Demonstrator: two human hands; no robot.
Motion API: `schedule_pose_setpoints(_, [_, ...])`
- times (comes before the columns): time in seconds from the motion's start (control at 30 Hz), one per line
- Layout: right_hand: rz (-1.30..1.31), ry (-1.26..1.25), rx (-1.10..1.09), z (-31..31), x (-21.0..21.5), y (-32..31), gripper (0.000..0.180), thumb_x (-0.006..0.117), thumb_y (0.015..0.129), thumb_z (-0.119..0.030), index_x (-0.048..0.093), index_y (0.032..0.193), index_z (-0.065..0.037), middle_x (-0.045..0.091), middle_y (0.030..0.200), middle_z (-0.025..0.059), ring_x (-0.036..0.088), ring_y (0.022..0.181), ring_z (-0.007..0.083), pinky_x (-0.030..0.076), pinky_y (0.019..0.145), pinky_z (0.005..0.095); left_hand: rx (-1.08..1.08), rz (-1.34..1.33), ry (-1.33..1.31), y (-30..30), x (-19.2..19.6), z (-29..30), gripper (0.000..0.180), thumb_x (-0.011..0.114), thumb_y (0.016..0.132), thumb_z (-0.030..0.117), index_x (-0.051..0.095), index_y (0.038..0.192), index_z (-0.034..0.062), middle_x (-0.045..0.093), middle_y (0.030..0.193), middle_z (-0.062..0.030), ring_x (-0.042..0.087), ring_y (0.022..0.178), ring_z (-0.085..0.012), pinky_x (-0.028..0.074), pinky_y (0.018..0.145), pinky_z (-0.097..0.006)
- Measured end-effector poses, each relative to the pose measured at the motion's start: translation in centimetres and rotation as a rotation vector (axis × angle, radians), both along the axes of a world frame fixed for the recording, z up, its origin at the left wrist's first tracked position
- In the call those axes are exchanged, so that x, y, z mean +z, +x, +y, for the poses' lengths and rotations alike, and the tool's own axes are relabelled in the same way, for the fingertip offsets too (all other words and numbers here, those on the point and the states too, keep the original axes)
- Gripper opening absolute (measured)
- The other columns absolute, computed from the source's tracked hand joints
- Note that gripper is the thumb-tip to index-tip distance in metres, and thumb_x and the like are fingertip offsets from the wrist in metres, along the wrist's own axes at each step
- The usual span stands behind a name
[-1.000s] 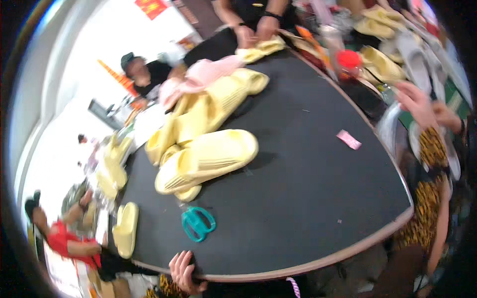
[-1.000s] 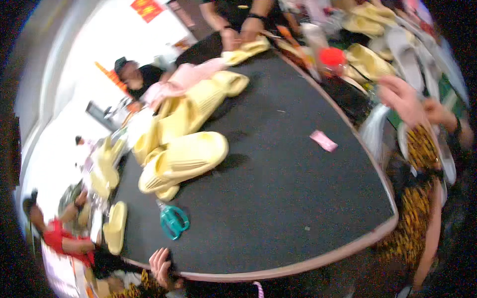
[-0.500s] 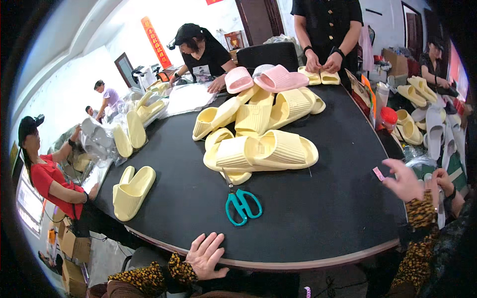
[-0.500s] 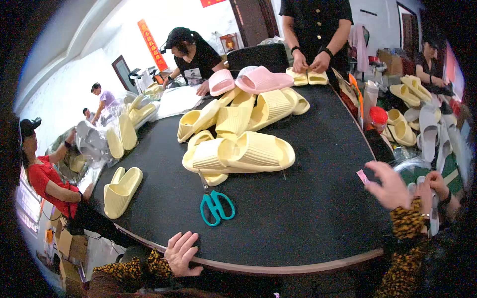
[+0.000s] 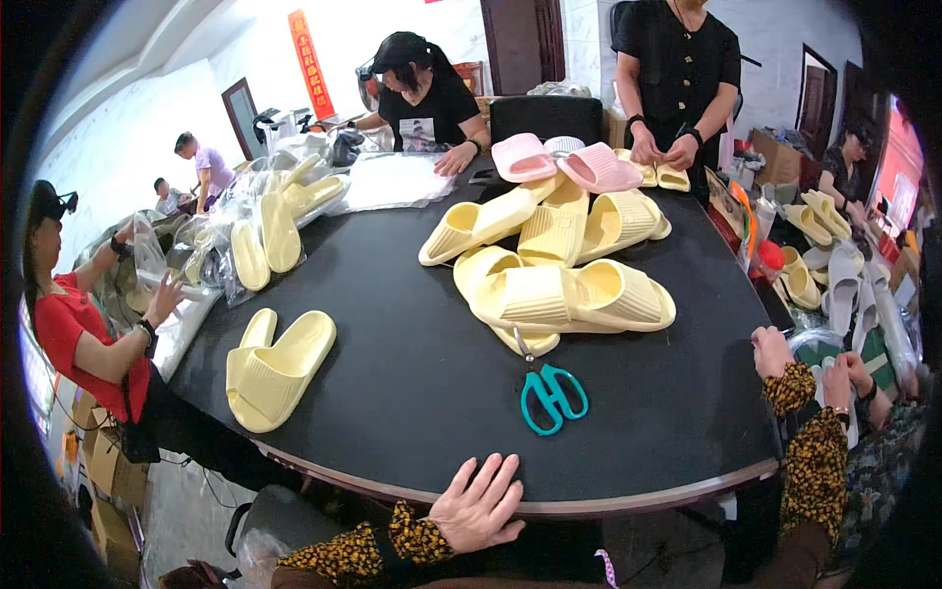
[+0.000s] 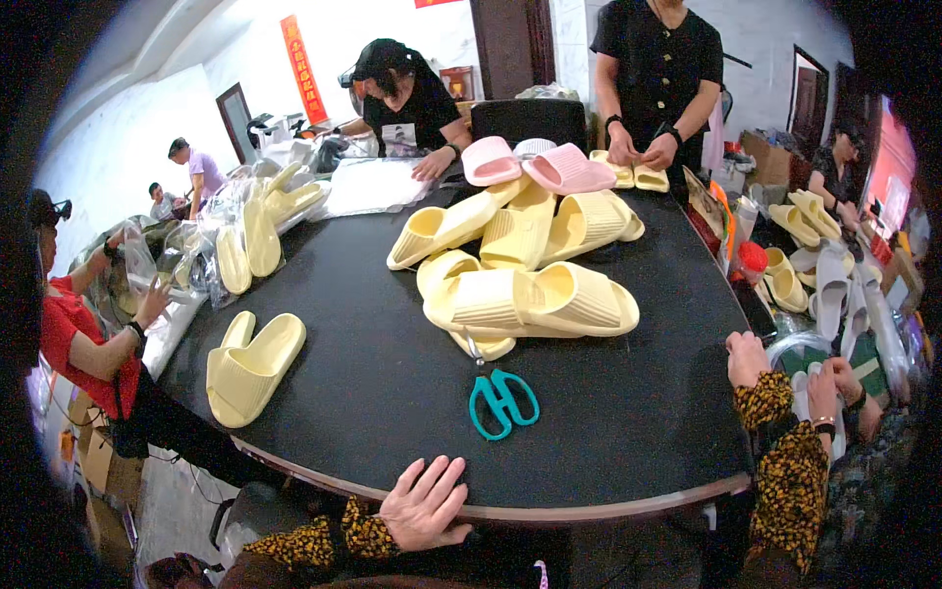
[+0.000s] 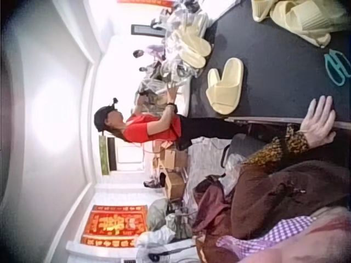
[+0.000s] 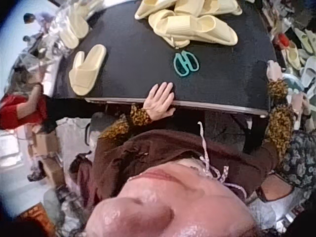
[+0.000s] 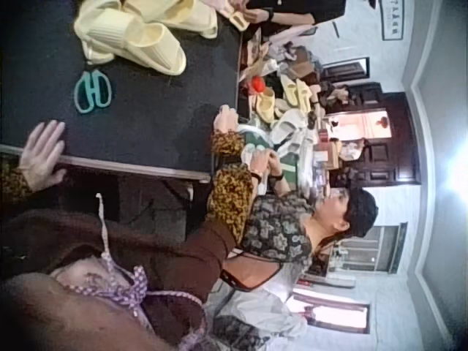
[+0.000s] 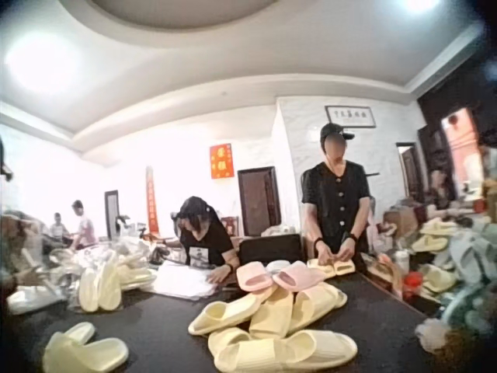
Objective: Trimming excess material or loose threads from rubber sliders/sandals using scissors.
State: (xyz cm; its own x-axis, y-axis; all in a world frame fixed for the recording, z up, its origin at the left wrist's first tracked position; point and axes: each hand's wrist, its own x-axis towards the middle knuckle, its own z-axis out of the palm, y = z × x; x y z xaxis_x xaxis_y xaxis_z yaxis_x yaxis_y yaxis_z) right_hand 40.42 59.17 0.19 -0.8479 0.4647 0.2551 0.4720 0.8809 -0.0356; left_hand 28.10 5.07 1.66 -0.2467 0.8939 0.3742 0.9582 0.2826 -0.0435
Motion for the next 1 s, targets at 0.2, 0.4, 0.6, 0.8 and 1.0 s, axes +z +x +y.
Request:
schedule_pose_setpoints(0.2, [-0.047, 0.175, -0.21, -1.5, 0.8, 0.1, 0.022, 0.054, 0.073, 0.001, 0.053, 0.093, -0.007, 0.052, 0.091, 0.0187, 0.052, 0.087, 0.038, 0.044, 0.076, 0.0463, -0.066, -0.126, 0.015, -0.8, 1.3, -0.8, 0.049, 0.066, 0.07, 0.038, 0.054, 0.104, 0.0052, 0.049, 0.125, -0.0166, 0.046, 0.116, -0.0305, 0.033, 0.097, -0.046])
schedule_pose_setpoints(0.4, [0.224, -0.074, 0.159, -8.1, 6.7, -1.5, 0.026, 0.058, 0.072, -0.002, 0.054, 0.098, -0.004, 0.061, 0.093, 0.0184, 0.058, 0.089, 0.0359, 0.047, 0.076, 0.0393, -0.418, -0.394, 0.138, -4.1, 6.6, -0.4, 0.042, 0.069, 0.072, 0.022, 0.053, 0.105, 0.0009, 0.058, 0.105, -0.0134, 0.055, 0.1, -0.0272, 0.043, 0.084, -0.037])
schedule_pose_setpoints(0.6, [0.504, -0.596, 0.749, -31.0, 19.2, -7.6, 0.019, 0.055, 0.085, -0.003, 0.055, 0.104, -0.001, 0.058, 0.082, 0.003, 0.055, 0.075, 0.0073, 0.047, 0.067, 0.0231, -0.382, -1.092, 0.364, -7.5, 12.1, 4.6, 0.034, 0.059, 0.083, 0.01, 0.05, 0.113, -0.0024, 0.059, 0.102, -0.0123, 0.057, 0.093, -0.0206, 0.046, 0.081, -0.032])
schedule_pose_setpoints(0.8, [0.822, -0.819, 0.936, -34.7, 16.7, -11.4, 0.019, 0.056, 0.079, -0.001, 0.057, 0.098, -0.003, 0.061, 0.084, 0.0078, 0.06, 0.077, 0.0189, 0.047, 0.07, 0.0286, -0.395, -1.58, 0.842, -5.8, 11.1, 7.0, 0.032, 0.044, 0.094, 0.016, 0.041, 0.118, -0.0047, 0.053, 0.113, -0.0138, 0.055, 0.1, -0.0201, 0.045, 0.084, -0.034])
schedule_pose_setpoints(1.0, [0.847, -1.059, 0.855, -33.4, 13.8, -13.3, 0.014, 0.055, 0.078, -0.002, 0.057, 0.092, -0.002, 0.059, 0.084, 0.0058, 0.056, 0.08, 0.0146, 0.045, 0.072, 0.0271, -0.434, -1.677, 0.487, -9.0, 10.7, 7.5, 0.037, 0.044, 0.095, 0.026, 0.044, 0.117, -0.0038, 0.057, 0.105, -0.0118, 0.059, 0.088, -0.0186, 0.049, 0.072, -0.033])
